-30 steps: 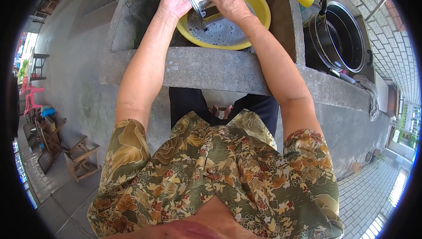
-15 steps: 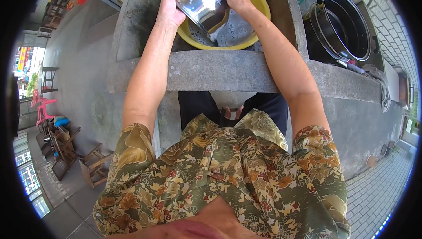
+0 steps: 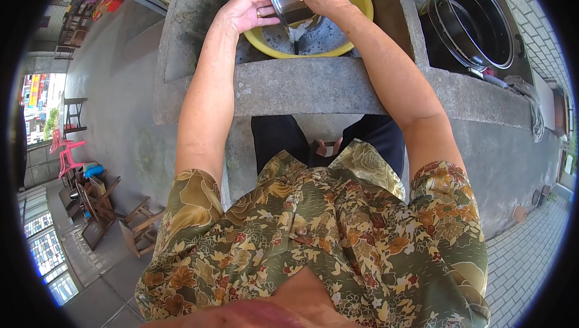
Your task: Washing metal lids and pots in a yellow basin at an outdoor concrete sink.
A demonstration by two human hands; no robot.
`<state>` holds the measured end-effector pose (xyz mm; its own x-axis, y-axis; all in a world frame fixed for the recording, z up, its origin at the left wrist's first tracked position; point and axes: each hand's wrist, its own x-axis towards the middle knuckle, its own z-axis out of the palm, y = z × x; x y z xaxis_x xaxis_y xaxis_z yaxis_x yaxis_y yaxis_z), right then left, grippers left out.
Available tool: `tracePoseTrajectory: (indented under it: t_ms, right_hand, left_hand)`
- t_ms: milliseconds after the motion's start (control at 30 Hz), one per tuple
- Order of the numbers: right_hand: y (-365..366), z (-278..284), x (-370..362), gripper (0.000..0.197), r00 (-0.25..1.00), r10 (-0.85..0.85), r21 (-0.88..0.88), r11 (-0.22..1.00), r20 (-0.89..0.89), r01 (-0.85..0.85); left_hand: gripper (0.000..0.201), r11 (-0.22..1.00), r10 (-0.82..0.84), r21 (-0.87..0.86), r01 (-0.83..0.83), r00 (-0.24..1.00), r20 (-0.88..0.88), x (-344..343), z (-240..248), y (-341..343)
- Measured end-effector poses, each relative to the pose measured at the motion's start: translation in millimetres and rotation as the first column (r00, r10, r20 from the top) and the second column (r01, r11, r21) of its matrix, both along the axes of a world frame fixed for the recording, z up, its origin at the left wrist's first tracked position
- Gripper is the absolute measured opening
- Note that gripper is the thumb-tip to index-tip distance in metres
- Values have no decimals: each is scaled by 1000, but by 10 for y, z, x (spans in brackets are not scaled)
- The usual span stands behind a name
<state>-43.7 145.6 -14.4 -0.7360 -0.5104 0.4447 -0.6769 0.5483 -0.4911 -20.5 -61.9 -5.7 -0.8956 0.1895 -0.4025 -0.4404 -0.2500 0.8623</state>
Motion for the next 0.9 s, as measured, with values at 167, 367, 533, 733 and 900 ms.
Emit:
tracePoseTrajectory:
  t_ms: [167, 367, 533, 733, 900]
  right_hand:
    - [80, -302, -257, 44, 968, -228, -32, 974, -105, 226]
    - [41, -408, -530, 48, 975, -151, 51, 986, -166, 161]
    - [72, -77, -55, 36, 936, 17, 153, 988, -351, 39]
    - [532, -341, -596, 36, 756, -13, 250, 940, -654, 232]
    - [-117, 37, -9, 44, 918, 17, 109, 994, -396, 29]
  left_hand:
    - [41, 852, -195, -510, 117, 975, -103, 52, -73, 224]
    - [31, 797, -164, -599, -77, 927, -338, -174, -354, 165]
    - [35, 871, -185, -489, 43, 951, -247, -19, -116, 329]
    - [38, 814, -251, -576, 72, 938, -238, -8, 18, 457]
    - [36, 715, -281, -692, 94, 946, -161, -63, -78, 260]
